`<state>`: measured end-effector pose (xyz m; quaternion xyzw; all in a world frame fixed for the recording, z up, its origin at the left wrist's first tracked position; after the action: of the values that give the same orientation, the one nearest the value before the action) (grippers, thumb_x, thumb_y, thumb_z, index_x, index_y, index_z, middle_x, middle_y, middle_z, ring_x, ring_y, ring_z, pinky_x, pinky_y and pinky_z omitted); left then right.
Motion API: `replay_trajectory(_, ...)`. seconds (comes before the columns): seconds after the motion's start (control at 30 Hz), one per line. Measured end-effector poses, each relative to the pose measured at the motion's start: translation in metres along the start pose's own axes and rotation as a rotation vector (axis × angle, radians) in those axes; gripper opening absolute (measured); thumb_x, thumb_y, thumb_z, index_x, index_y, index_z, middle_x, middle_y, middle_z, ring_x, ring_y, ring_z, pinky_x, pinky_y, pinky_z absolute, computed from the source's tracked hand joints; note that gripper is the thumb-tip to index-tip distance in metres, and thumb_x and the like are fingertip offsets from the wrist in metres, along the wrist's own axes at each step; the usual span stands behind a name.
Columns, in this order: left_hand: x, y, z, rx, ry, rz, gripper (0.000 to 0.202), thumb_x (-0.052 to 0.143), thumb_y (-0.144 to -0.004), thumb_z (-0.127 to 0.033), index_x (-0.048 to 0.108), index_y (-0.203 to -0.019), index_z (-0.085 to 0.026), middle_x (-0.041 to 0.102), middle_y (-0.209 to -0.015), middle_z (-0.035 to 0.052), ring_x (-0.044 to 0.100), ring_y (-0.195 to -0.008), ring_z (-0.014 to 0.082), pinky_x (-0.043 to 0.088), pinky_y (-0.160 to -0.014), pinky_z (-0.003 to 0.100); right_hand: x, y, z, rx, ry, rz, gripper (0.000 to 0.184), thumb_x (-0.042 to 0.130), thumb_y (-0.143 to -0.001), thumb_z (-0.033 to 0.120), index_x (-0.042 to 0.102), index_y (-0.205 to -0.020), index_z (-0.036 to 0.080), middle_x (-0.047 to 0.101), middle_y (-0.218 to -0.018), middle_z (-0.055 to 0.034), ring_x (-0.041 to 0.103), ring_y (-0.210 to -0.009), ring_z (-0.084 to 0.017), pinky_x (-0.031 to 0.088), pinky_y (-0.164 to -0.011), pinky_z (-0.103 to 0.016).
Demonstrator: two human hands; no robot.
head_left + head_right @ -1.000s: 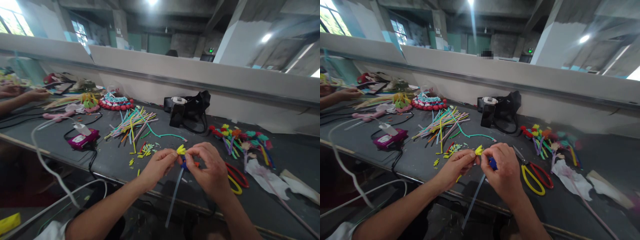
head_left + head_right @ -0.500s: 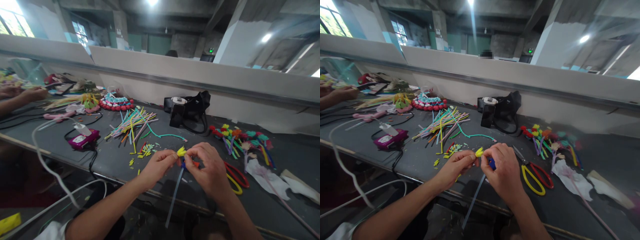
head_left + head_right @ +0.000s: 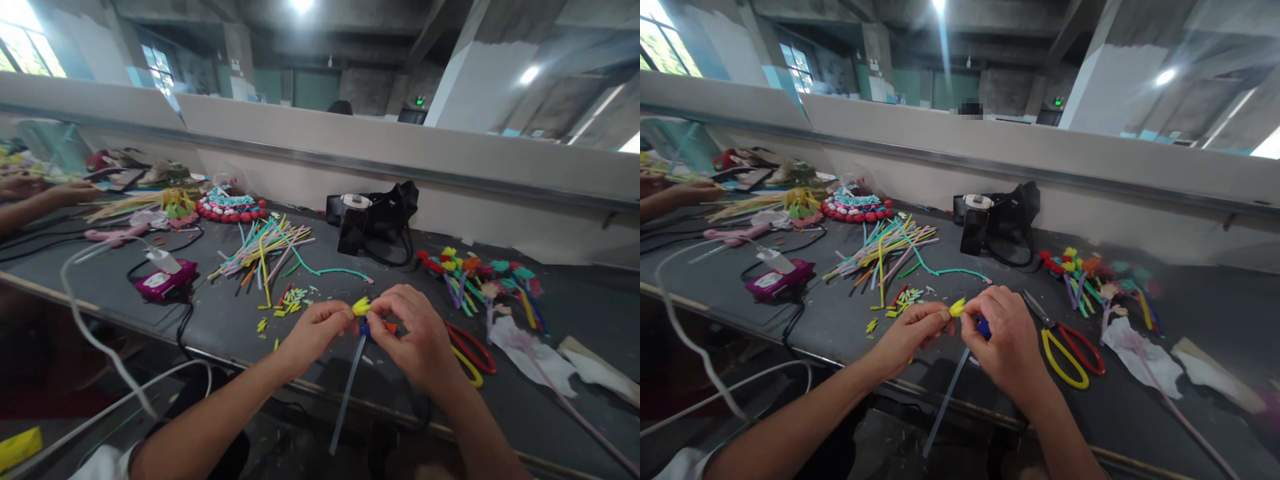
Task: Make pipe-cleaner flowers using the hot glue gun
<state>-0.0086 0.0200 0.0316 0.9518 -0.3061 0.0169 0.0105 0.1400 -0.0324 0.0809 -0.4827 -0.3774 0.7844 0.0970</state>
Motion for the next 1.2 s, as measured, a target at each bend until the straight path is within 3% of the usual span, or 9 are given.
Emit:
replay_trajectory(0.4, -0.001, 0.000, 0.000, 0.025, -0.011, 0.013, 0.033, 0.052, -0.086, -0.041, 0.062, -0.068, -0.015, 0.036, -0.054, -0.0053, 0.029, -0.048, 0.0083, 0.018, -0.045, 0.024, 0.000, 0.000, -0.002, -0.013, -0.003, 0.030, 0.009, 0.059, -0.084, 0.013, 0.056, -0.078, 0.019, 0.057, -0.076, -0.0014, 0.051, -0.076, -0.017, 0.039, -0.070, -0.033)
replay_trajectory(0.57, -0.003, -0.001, 0.005, 0.080, 0.003, 0.024, 0.034, 0.054, -0.088, -0.044, 0.066, -0.078, -0.014, 0.036, -0.056, -0.0049, 0.032, -0.051, 0.0089, 0.020, -0.047, 0.023, -0.007, 0.000, 0.002, -0.013, 0.040, -0.013, 0.002, 0.062, -0.087, 0.021, 0.061, -0.087, 0.021, 0.061, -0.081, -0.0007, 0.054, -0.080, -0.018, 0.039, -0.072, -0.034)
replay_trajectory(0.67, -0.002, -0.002, 0.006, 0.148, 0.023, 0.047, 0.034, 0.054, -0.089, -0.046, 0.067, -0.084, -0.014, 0.038, -0.059, -0.0044, 0.034, -0.055, 0.0094, 0.023, -0.050, 0.023, -0.013, 0.002, 0.006, -0.006, 0.051, -0.079, 0.010, 0.065, -0.086, 0.024, 0.061, -0.095, 0.021, 0.061, -0.088, -0.0024, 0.056, -0.084, -0.018, 0.042, -0.076, -0.035)
replay_trajectory(0.8, -0.001, -0.001, 0.001, 0.255, 0.000, 0.058, 0.034, 0.055, -0.090, -0.042, 0.067, -0.077, -0.014, 0.043, -0.065, -0.0019, 0.038, -0.062, 0.0101, 0.028, -0.057, 0.023, -0.020, 0.004, 0.010, -0.006, 0.064, -0.153, 0.016, 0.065, -0.085, 0.022, 0.061, -0.100, 0.021, 0.061, -0.093, -0.0040, 0.057, -0.089, -0.018, 0.045, -0.079, -0.034)
replay_trajectory(1.07, -0.003, 0.001, 0.004, 0.269, 0.065, 0.109, 0.031, 0.057, -0.090, -0.042, 0.070, -0.084, -0.014, 0.041, -0.065, -0.0024, 0.036, -0.061, 0.0098, 0.027, -0.056, 0.024, -0.021, 0.004, 0.014, -0.063, 0.016, -0.153, 0.019, 0.066, -0.082, 0.017, 0.060, -0.100, 0.020, 0.060, -0.092, -0.0043, 0.057, -0.088, -0.019, 0.046, -0.078, -0.035)
replay_trajectory(1.2, -0.004, 0.002, 0.002, 0.298, 0.067, 0.089, 0.025, 0.060, -0.089, -0.037, 0.073, -0.090, -0.016, 0.050, -0.072, -0.0002, 0.042, -0.067, 0.0108, 0.031, -0.062, 0.023, -0.021, 0.003, 0.018, -0.072, -0.008, -0.158, 0.021, 0.067, -0.081, 0.016, 0.061, -0.101, 0.020, 0.060, -0.091, -0.0051, 0.056, -0.087, -0.020, 0.046, -0.077, -0.037)
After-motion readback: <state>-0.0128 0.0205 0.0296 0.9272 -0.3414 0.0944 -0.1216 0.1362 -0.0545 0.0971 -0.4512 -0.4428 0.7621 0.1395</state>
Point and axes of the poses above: each hand's wrist, its own y-axis away from the middle knuckle, its own x-axis out of the palm, z = x × y, the point moved 3 cm from there along -y, towards the middle knuckle
